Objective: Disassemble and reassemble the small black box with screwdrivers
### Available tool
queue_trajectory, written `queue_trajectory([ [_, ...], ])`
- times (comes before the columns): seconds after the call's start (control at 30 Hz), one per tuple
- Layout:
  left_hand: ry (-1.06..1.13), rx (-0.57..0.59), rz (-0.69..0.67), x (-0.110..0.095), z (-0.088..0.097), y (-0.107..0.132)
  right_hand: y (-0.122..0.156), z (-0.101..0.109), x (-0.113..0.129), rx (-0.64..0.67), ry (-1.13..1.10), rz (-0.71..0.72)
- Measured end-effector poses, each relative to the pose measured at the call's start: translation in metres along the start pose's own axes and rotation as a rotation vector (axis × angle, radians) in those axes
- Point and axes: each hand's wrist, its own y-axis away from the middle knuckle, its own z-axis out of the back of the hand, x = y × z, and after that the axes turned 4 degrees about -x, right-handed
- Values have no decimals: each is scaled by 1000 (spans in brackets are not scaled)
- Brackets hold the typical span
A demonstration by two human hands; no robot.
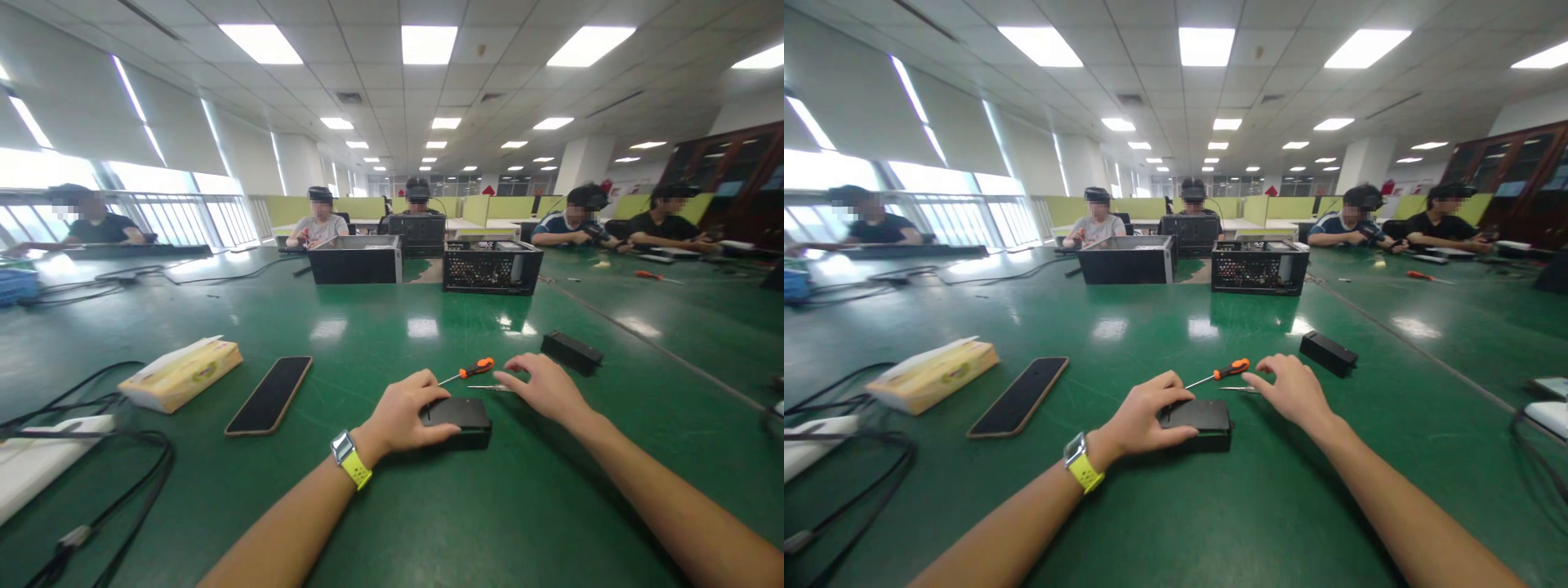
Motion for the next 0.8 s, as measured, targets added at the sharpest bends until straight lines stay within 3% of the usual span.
queue_trajectory([
  [0.07, -10, 3, 7, 0, 0, 1, 8, -1, 28, 45, -203, 124],
  [0.13, -8, 6, 8, 0, 0, 2, 17, -1, 53, 205, -350, 259],
  [0.23, 1, 11, 2, -1, 1, 3, 26, -3, 73, 263, -354, 391],
  [0.47, 5, 71, 22, 1, 5, 5, 25, -7, 66, 301, -292, 397],
  [0.6, 37, -20, 55, 4, 6, 5, 23, -3, 62, 235, -249, 420],
  [0.7, 60, -155, 110, 7, 7, 4, 16, 4, 47, 101, -236, 306],
  [0.8, 50, -219, 140, 11, 7, 4, 2, 12, 18, -138, -107, -21],
])
